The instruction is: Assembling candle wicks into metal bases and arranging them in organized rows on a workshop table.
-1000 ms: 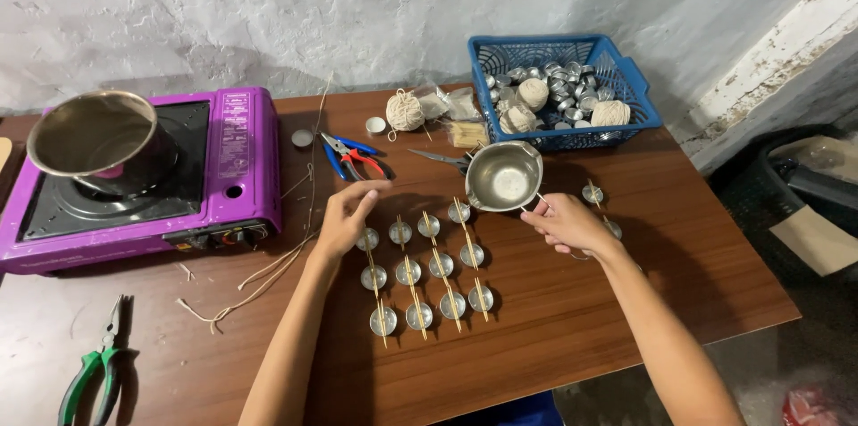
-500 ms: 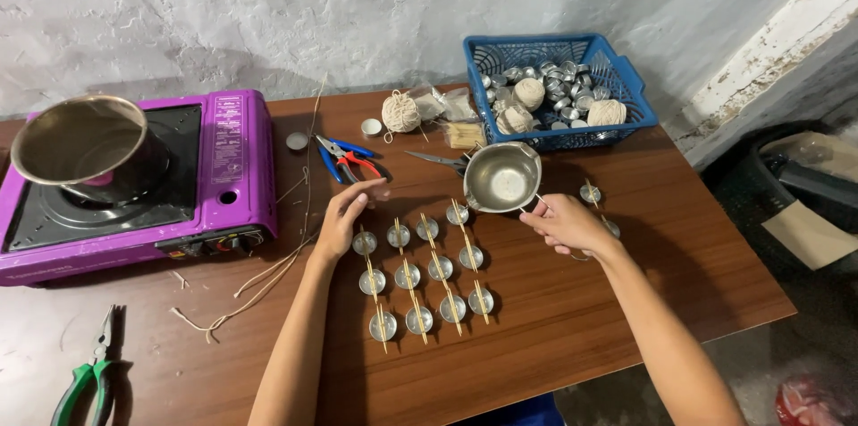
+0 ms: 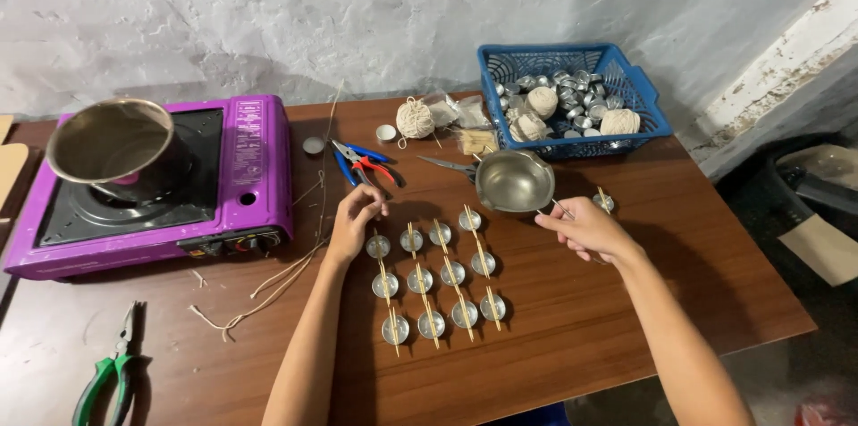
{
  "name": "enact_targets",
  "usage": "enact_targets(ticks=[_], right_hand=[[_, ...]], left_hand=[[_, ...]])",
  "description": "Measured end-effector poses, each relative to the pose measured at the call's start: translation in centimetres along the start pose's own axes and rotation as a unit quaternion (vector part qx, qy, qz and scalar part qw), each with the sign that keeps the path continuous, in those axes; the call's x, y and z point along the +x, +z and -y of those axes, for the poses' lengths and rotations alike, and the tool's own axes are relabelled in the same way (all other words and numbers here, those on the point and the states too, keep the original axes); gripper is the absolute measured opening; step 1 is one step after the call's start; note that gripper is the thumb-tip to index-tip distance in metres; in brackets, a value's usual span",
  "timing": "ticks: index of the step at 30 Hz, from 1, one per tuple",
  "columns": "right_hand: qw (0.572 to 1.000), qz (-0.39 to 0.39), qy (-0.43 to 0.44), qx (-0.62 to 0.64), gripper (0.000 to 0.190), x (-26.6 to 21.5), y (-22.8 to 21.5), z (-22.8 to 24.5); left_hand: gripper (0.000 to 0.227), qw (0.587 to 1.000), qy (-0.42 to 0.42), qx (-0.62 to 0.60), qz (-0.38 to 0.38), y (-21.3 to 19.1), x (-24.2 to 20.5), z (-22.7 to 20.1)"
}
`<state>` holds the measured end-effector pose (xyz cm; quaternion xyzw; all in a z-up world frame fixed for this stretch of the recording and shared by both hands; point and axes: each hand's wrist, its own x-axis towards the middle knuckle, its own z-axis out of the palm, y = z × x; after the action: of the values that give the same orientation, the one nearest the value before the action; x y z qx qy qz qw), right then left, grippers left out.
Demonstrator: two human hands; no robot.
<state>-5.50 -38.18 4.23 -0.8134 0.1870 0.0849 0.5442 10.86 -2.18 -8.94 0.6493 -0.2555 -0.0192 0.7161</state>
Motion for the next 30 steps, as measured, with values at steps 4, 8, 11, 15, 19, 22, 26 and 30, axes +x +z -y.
enact_targets(ticks=[4,8,11,15,19,22,26,30], right_hand=[[1.0,0.004,-0.024,-0.009,0.034,0.0,0.7,2.5],[0.997,0.027,-0.064,-0.041,0.036,2.7,2.0,3.4],[0.992,0.052,-0.096,-0.058,0.035,6.0,3.1,3.4],[0.985,0.088,-0.122,-0.086,0.035,9.1,4.5,3.4],[0.982,0.111,-0.124,-0.092,0.032,11.3,5.2,3.3],[0.978,0.124,-0.131,-0.108,0.03,12.7,5.2,2.6],[0.97,0.14,-0.148,-0.128,0.027,14.5,5.2,1.6],[0.951,0.147,-0.195,-0.189,0.023,19.0,4.8,-1.4]], left_hand=[[0.03,1.0,0.018,0.005,0.008,0.3,-0.2,-1.5],[0.03,0.999,0.035,-0.01,0.014,0.0,0.0,-0.3],[0.022,0.999,0.031,-0.009,0.008,-0.1,-0.1,0.1],[0.029,1.0,0.004,-0.003,0.007,0.7,-0.5,-2.5],[0.028,1.0,0.01,-0.007,-0.001,0.7,-0.4,-2.2],[0.01,1.0,-0.019,0.005,-0.003,0.0,0.0,-0.1],[0.015,0.999,-0.033,0.006,-0.006,0.2,-0.3,-0.8],[0.019,1.0,-0.02,0.008,0.003,0.5,-0.2,-1.4]])
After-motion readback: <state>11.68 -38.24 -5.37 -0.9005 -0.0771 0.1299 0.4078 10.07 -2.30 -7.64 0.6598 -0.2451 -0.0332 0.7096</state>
